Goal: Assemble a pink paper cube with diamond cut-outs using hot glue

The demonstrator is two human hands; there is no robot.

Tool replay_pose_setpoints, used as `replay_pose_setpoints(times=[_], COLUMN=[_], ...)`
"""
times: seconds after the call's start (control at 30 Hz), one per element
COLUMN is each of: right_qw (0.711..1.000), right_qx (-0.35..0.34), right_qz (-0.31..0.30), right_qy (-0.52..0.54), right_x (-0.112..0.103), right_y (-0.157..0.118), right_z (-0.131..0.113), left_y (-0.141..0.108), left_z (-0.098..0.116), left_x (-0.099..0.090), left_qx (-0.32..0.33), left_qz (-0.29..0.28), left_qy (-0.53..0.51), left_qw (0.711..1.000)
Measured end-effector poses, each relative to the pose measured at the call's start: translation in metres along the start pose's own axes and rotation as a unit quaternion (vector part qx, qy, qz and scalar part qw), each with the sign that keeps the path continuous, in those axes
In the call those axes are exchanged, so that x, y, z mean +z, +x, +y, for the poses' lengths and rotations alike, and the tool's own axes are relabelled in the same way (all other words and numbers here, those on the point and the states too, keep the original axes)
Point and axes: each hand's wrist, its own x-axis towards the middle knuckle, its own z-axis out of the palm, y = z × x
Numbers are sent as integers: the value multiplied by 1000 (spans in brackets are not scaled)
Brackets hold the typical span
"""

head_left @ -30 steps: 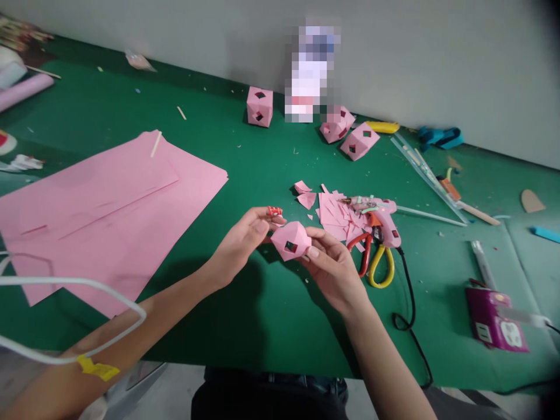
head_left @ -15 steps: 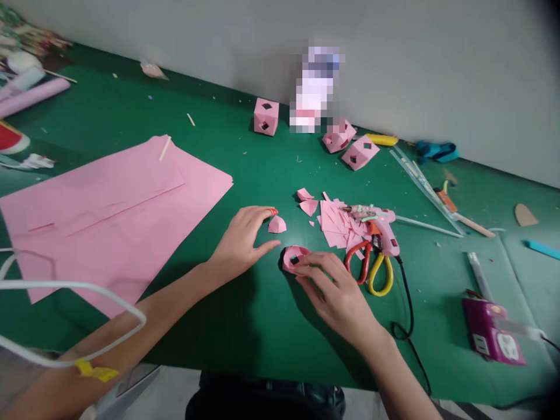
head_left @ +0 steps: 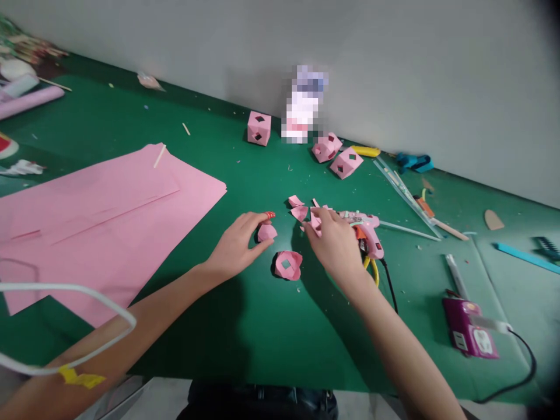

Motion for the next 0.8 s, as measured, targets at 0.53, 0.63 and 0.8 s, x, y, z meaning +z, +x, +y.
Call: replay_pose_setpoints(times=[0.53, 0.63, 0.8], right_qw=[815, 748, 753], right_qx=[91, 122, 98], right_qz=[3, 16, 66], right_qy=[572, 652, 648], right_x=[-6, -7, -4], right_y=[-37, -50, -59], right_z=[-9, -8, 5], left_y=[-7, -9, -2], left_z=[30, 44, 61], left_x=[0, 0, -4], left_qx=[-105, -96, -105], left_qz=[-10, -25, -82], left_qy=[-334, -326, -313], left_qw=[937, 940, 940])
